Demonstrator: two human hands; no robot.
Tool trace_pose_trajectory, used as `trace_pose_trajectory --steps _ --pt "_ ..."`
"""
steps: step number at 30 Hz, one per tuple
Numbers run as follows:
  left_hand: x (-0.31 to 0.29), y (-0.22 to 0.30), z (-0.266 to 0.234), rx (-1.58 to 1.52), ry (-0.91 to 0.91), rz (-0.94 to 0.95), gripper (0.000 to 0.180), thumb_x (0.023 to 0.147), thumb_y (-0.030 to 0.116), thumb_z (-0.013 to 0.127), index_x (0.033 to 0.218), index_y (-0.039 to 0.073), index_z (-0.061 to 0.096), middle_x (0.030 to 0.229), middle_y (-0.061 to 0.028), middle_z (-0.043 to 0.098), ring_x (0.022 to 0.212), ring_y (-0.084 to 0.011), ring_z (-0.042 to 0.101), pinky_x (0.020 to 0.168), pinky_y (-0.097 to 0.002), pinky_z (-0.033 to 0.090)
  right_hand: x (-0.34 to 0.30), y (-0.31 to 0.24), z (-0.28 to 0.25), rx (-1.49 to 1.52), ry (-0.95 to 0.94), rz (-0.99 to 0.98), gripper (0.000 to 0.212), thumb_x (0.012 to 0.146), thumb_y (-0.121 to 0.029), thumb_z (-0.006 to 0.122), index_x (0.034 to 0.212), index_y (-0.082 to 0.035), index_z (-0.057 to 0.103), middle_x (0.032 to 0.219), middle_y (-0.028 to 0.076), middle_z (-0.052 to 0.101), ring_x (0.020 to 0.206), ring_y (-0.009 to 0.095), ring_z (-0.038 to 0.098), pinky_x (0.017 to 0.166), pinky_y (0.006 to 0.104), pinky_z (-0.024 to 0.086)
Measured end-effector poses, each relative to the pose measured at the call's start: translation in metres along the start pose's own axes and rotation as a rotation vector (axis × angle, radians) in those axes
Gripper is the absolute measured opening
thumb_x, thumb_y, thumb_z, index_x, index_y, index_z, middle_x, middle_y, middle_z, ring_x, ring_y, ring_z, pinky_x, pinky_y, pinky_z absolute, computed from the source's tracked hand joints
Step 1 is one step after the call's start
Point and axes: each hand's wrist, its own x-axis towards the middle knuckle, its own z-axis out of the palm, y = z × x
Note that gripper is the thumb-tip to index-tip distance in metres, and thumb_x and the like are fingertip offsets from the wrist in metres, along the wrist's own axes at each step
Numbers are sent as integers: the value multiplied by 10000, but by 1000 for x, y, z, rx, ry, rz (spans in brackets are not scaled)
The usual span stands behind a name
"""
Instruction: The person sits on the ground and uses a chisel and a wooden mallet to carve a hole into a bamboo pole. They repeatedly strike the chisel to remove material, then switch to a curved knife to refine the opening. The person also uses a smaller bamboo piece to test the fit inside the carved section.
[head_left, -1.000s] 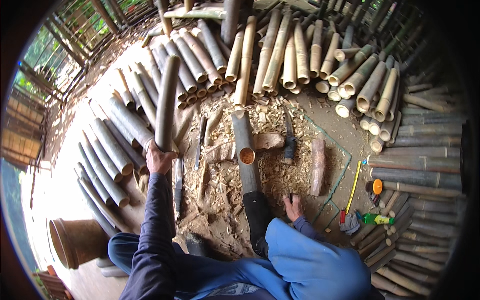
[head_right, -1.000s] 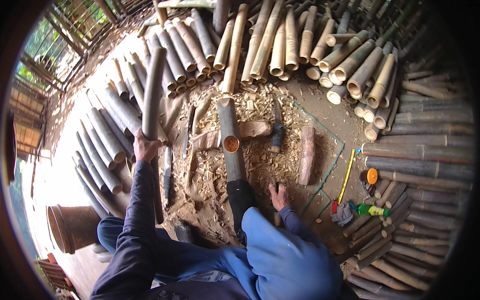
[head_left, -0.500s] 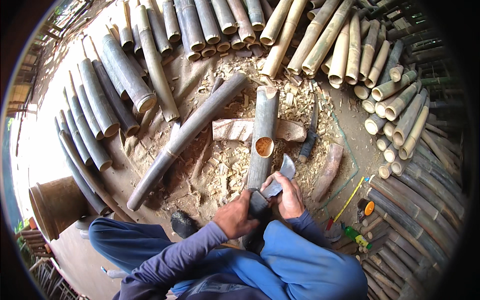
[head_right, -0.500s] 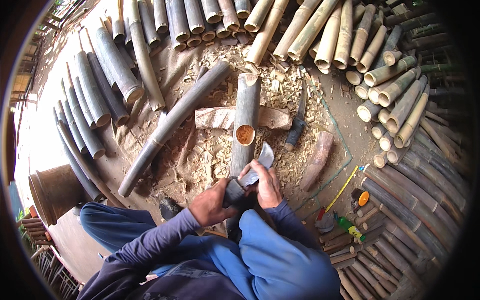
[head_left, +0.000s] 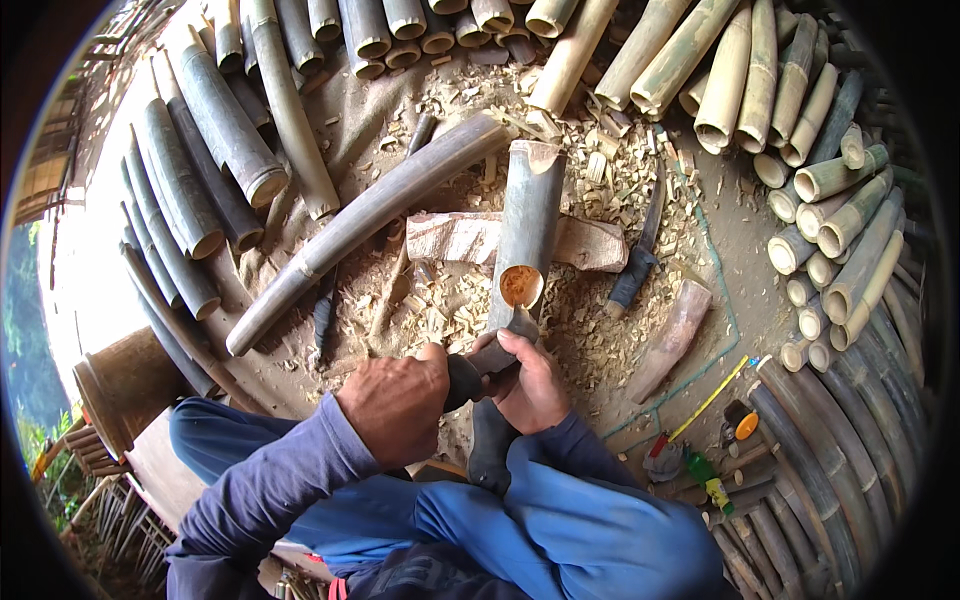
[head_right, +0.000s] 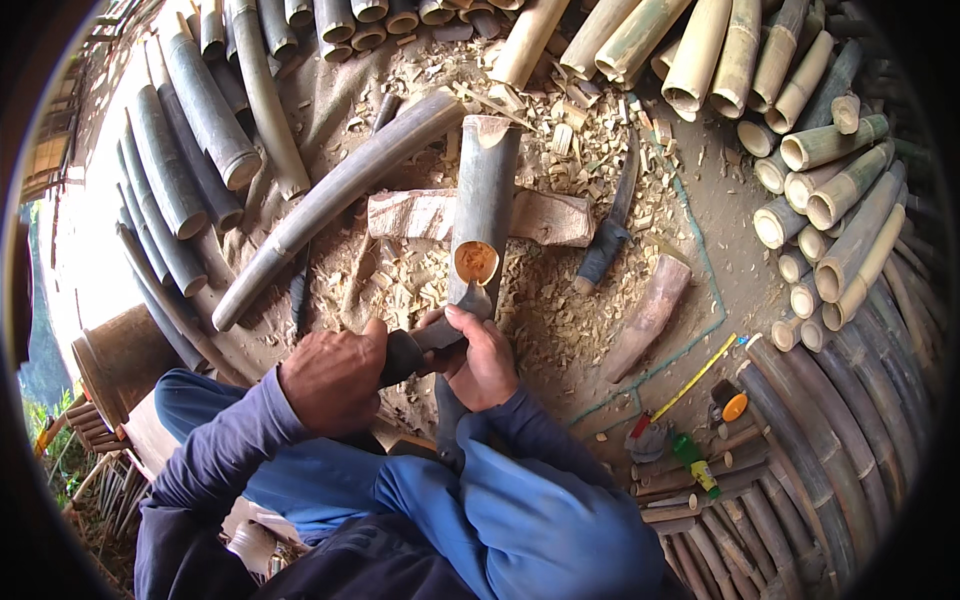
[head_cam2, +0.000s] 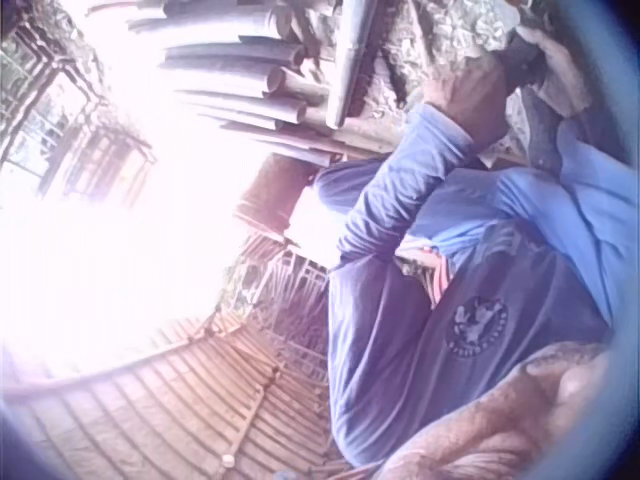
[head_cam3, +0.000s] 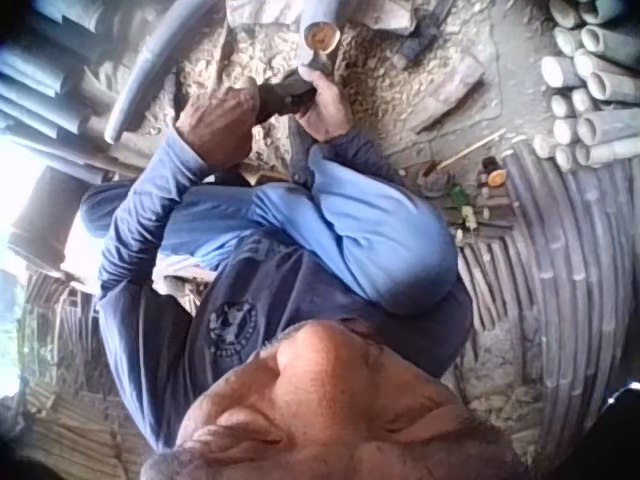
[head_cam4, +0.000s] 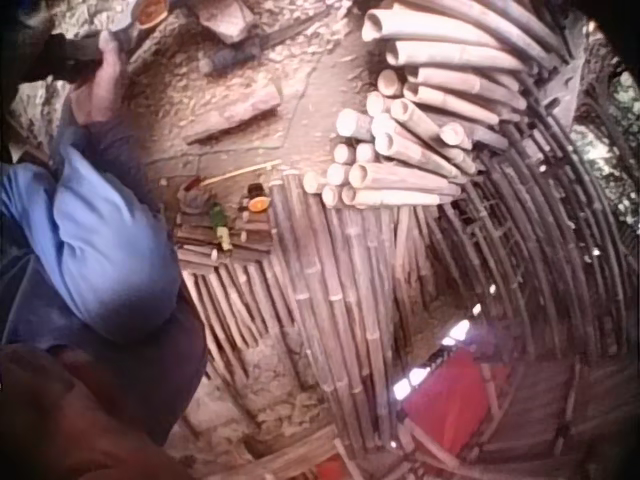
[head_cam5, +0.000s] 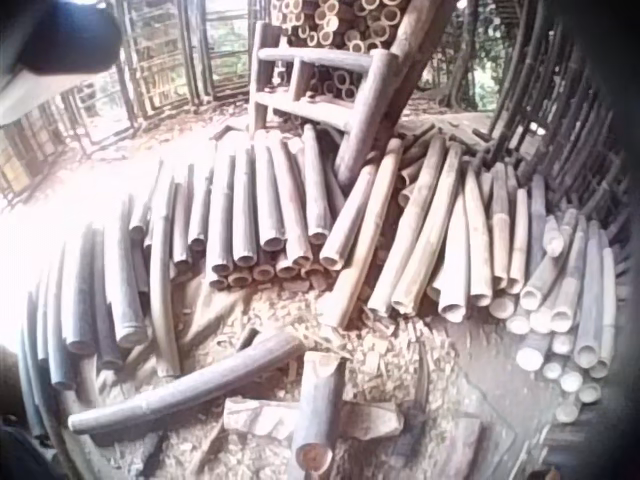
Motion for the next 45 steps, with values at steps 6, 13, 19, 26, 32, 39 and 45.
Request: trace_pose_trajectory --steps 6,13,19,26,32,39,45 --pt "17 25 92 -431 231 -57 509 760 144 671 1072 -142 388 688 -290 619 630 -462 650 602 -531 531 0 -39 -22 -406 34 52 325 990 -306 509 932 -21 654 817 140 709 575 192 641 531 315 541" --pt "54 95 127 -964 289 -282 571 756 159 704 1119 -130 372 835 -343 629 845 -501 662 777 -508 538 0 -56 -33 -798 144 -145 388 952 -340 551 760 -13 635 667 76 612 594 155 605 596 290 472" --pt "19 33 140 -817 331 -224 628 762 230 743 1267 32 427 894 -273 681 859 -463 677 781 -519 538 -16 -26 1 -755 231 -135 286 977 -321 543 888 -69 645 775 35 675 570 77 539 428 214 380" --pt "5 1 33 -247 664 -372 181 683 170 708 768 20 654 691 -198 670 663 -392 686 656 -475 547 36 -16 22 -256 8 -170 204 989 -237 550 965 -48 623 880 84 690 741 164 682 638 302 575" --pt "18 36 -43 353 562 -127 76 760 90 631 695 54 642 648 -140 660 616 -268 697 554 -392 534 26 -26 31 299 -72 -212 177 1017 -213 515 1046 -58 596 985 73 679 856 161 681 735 298 568" --pt "31 75 -35 878 533 66 121 769 155 641 698 62 609 645 -71 605 651 -209 660 553 -349 466 25 -17 21 392 -150 -137 268 1033 -337 516 1134 -113 623 1110 72 696 1056 215 654 941 381 513" --pt "64 -10 -114 516 104 257 147 721 168 696 759 26 691 738 -143 685 727 -278 707 627 -407 551 38 -2 31 546 -85 -18 297 987 -282 571 1020 8 628 921 112 692 829 233 670 794 360 590"
